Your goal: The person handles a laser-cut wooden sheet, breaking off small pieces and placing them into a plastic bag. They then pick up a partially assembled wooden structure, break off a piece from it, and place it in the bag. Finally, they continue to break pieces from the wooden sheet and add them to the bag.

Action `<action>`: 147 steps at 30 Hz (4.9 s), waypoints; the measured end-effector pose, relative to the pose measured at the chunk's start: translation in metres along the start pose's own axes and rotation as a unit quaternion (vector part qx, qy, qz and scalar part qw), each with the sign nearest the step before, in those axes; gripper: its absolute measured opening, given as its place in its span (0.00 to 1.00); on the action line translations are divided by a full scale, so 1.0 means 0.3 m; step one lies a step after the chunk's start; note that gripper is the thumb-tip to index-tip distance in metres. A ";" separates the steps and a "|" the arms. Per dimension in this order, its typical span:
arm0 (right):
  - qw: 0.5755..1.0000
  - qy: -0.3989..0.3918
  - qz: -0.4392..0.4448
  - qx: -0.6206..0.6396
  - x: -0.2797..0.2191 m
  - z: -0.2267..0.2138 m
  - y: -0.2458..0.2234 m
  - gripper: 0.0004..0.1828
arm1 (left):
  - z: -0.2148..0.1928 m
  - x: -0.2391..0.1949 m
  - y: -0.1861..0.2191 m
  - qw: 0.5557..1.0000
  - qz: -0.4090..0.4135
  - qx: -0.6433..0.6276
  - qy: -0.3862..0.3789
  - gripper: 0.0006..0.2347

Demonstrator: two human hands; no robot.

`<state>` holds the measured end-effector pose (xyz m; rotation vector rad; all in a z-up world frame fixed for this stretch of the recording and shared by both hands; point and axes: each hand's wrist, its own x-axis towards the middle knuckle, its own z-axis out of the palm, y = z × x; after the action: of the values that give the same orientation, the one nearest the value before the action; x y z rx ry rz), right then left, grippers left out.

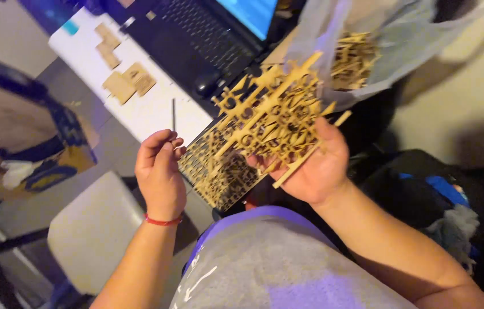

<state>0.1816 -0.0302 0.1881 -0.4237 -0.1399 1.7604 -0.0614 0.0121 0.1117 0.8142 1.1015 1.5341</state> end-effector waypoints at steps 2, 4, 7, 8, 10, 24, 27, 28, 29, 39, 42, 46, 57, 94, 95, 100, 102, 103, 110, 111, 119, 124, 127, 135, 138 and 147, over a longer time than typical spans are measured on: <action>0.999 0.004 -0.038 -0.009 -0.055 0.050 -0.098 0.36 | 0.091 0.016 0.045 1.000 -0.007 0.015 -0.015 0.09; 0.997 -0.002 -0.076 0.017 -0.112 0.101 -0.215 0.29 | 0.213 0.029 0.109 0.995 -0.014 0.083 -0.051 0.11; 0.985 -0.001 -0.167 -0.043 -0.137 0.152 -0.345 0.30 | 0.396 0.057 0.120 0.967 0.094 0.074 -0.224 0.12; 0.984 -0.002 -0.171 -0.045 -0.130 0.163 -0.377 0.30 | 0.469 0.069 0.106 0.967 0.095 0.071 -0.227 0.12; 0.966 0.092 -0.227 -0.085 -0.117 0.187 -0.446 0.33 | 0.620 0.091 0.080 0.945 0.105 0.014 -0.311 0.22; 0.962 0.051 -0.232 -0.132 0.154 -0.027 -0.562 0.31 | 0.893 0.209 0.062 0.954 0.054 0.013 -0.295 0.34; 0.941 -0.019 -0.251 -0.225 0.230 -0.136 -0.560 0.31 | 0.870 0.224 0.060 0.940 0.075 -0.027 -0.333 0.39; 0.921 -0.059 -0.272 -0.271 0.255 -0.178 -0.561 0.31 | 0.863 0.229 0.056 0.932 0.092 -0.035 -0.350 0.40; 0.922 -0.060 -0.270 -0.271 0.256 -0.215 -0.571 0.31 | 0.866 0.225 0.068 0.932 0.092 -0.034 -0.348 0.40; 0.770 0.051 -0.200 -0.604 0.230 -0.134 -0.622 0.38 | 0.872 0.239 0.060 0.895 0.138 0.042 -0.422 0.37; 0.582 0.088 -0.092 -0.804 0.226 -0.020 -0.632 0.37 | 0.878 0.231 0.084 0.882 0.152 0.065 -0.441 0.35; 0.399 0.071 -0.037 -0.913 0.269 0.003 -0.650 0.39 | 0.877 0.234 0.085 0.866 0.154 0.050 -0.473 0.36; 0.200 0.048 -0.005 -0.979 0.310 0.107 -0.676 0.33 | 0.859 0.265 0.109 0.871 0.100 0.044 -0.478 0.34; 0.516 0.046 -0.068 -0.853 0.209 -0.031 -0.739 0.11 | 0.845 0.202 0.205 0.921 -0.080 0.077 -0.374 0.26; 0.516 0.043 -0.070 -0.853 0.221 -0.049 -0.740 0.11 | 0.850 0.200 0.205 0.922 -0.077 0.078 -0.373 0.26; 0.812 0.162 -0.050 -0.559 0.264 -0.192 -0.718 0.11 | 0.861 0.198 0.194 0.834 0.135 0.400 -0.357 0.19; 0.843 0.161 -0.071 -0.509 0.261 -0.254 -0.697 0.11 | 0.863 0.205 0.165 0.788 0.175 0.457 -0.374 0.18; 0.869 0.165 -0.093 -0.457 0.260 -0.285 -0.687 0.11 | 0.865 0.210 0.151 0.736 0.213 0.508 -0.393 0.19; 0.915 0.123 -0.223 -0.312 0.306 -0.343 -0.670 0.04 | 0.935 0.247 0.091 0.751 0.054 0.521 -0.402 0.12; 0.940 0.093 -0.179 -0.276 0.304 -0.302 -0.674 0.04 | 0.952 0.253 0.089 0.757 0.042 0.504 -0.414 0.11; 0.797 0.030 -0.284 -0.531 0.346 -0.233 -0.689 0.11 | 1.077 0.251 0.092 0.763 0.012 0.475 -0.438 0.11; 0.602 0.014 -0.420 -0.679 0.367 -0.185 -0.677 0.12 | 1.083 0.296 -0.020 0.751 -0.015 0.554 -0.360 0.08; 0.517 -0.001 -0.414 -0.749 0.354 -0.178 -0.666 0.10 | 1.075 0.324 -0.133 0.688 0.014 0.635 -0.350 0.07; 0.449 -0.015 -0.312 -0.837 0.311 -0.272 -0.765 0.15 | 1.056 0.273 -0.167 0.547 0.228 0.746 -0.304 0.03; 0.368 -0.063 -0.191 -0.908 0.296 -0.159 -0.732 0.15 | 1.044 0.275 -0.112 0.601 0.175 0.715 -0.313 0.07; 0.230 -0.063 0.002 -0.971 0.354 -0.205 -0.677 0.33 | 0.970 0.237 0.076 0.732 0.021 0.581 -0.356 0.24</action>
<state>0.3715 0.1117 0.1741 -1.9117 -2.5657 0.4177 0.1779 0.1487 0.2318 2.0512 1.3489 0.2391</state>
